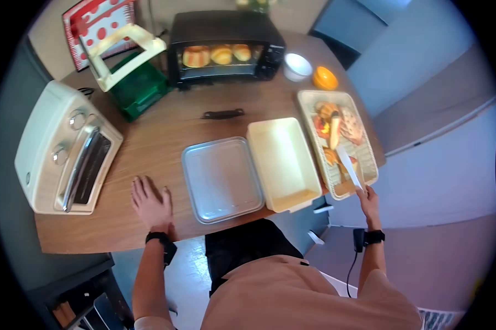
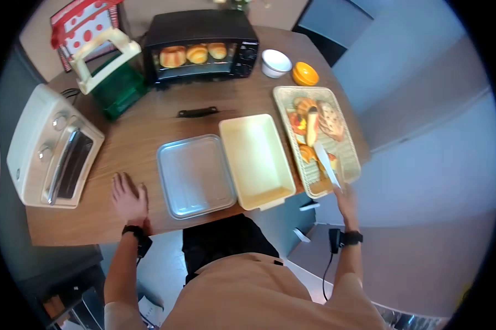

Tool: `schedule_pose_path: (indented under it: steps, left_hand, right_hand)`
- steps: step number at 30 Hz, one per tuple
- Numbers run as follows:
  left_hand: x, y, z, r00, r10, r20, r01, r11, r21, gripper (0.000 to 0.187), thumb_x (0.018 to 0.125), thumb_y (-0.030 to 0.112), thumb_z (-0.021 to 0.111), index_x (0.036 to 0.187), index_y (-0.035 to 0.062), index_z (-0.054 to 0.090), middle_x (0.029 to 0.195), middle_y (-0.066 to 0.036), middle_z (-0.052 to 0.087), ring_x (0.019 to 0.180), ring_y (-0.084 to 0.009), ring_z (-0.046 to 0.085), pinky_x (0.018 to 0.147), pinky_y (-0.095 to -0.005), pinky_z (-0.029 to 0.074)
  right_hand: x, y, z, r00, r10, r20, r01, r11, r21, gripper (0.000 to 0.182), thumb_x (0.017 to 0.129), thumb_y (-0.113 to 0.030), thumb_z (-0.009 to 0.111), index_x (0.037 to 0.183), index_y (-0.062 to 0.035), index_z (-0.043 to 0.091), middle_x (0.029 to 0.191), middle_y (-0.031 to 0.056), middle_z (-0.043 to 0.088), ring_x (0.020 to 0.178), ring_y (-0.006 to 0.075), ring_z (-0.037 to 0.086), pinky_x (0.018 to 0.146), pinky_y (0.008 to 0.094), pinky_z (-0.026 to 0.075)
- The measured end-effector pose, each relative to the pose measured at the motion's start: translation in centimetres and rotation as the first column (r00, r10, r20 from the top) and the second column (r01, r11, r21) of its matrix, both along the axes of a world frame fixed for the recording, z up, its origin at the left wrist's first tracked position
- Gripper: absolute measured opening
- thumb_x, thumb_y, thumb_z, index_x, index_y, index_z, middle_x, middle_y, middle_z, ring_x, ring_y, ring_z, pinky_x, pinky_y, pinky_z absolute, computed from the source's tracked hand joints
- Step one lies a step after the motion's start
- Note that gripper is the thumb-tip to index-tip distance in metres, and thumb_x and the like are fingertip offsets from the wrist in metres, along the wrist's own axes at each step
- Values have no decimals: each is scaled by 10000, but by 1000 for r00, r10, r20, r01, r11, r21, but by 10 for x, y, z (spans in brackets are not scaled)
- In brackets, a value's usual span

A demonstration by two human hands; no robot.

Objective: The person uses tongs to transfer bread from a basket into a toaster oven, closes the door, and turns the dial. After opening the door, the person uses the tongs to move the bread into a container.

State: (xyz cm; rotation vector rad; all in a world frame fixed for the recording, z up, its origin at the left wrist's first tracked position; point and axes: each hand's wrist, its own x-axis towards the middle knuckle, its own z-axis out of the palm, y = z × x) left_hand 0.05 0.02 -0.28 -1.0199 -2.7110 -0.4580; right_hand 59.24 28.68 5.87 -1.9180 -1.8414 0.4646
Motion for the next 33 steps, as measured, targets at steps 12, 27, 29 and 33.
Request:
schedule_pose_path:
  steps: [12,27,29,33]
  left_hand:
    - [2,1,5,998,-9,60,8,1000,20,674,916,414,541,1435,-1,425,1543,-222,343,1448,-388,282,1164,-542,213]
    - [2,0,6,998,-13,69,13,1000,9,679,923,418,527,1443,-4,416,1548,-222,335,1452,-384,273,1171,-532,202]
    - [1,0,6,998,-13,69,12,1000,4,680,917,418,530,1438,-4,421,1547,-221,338,1451,-384,276,1169,-532,207]
    - [1,0,8,998,-6,69,5,1000,15,682,912,423,534,1434,-3,426,1546,-220,342,1446,-386,285,1166,-534,212]
  right_hand:
    - [-36,-4,17,1000,15,-21,-15,999,-31,703,823,-268,750,1375,67,474,1000,186,706,866,242,678,750,350,530]
    - [-170,3,78,974,220,50,-225,959,170,633,885,-298,718,1388,21,502,1270,230,623,1161,312,616,980,385,478]
    - [-247,-5,89,823,339,-456,-354,934,56,458,963,-202,636,1345,28,532,1248,159,635,1160,240,603,992,364,468]
    - [-379,-8,89,213,-63,-975,-714,671,-199,385,996,-185,550,1316,19,490,1302,150,579,1214,269,553,1039,380,438]
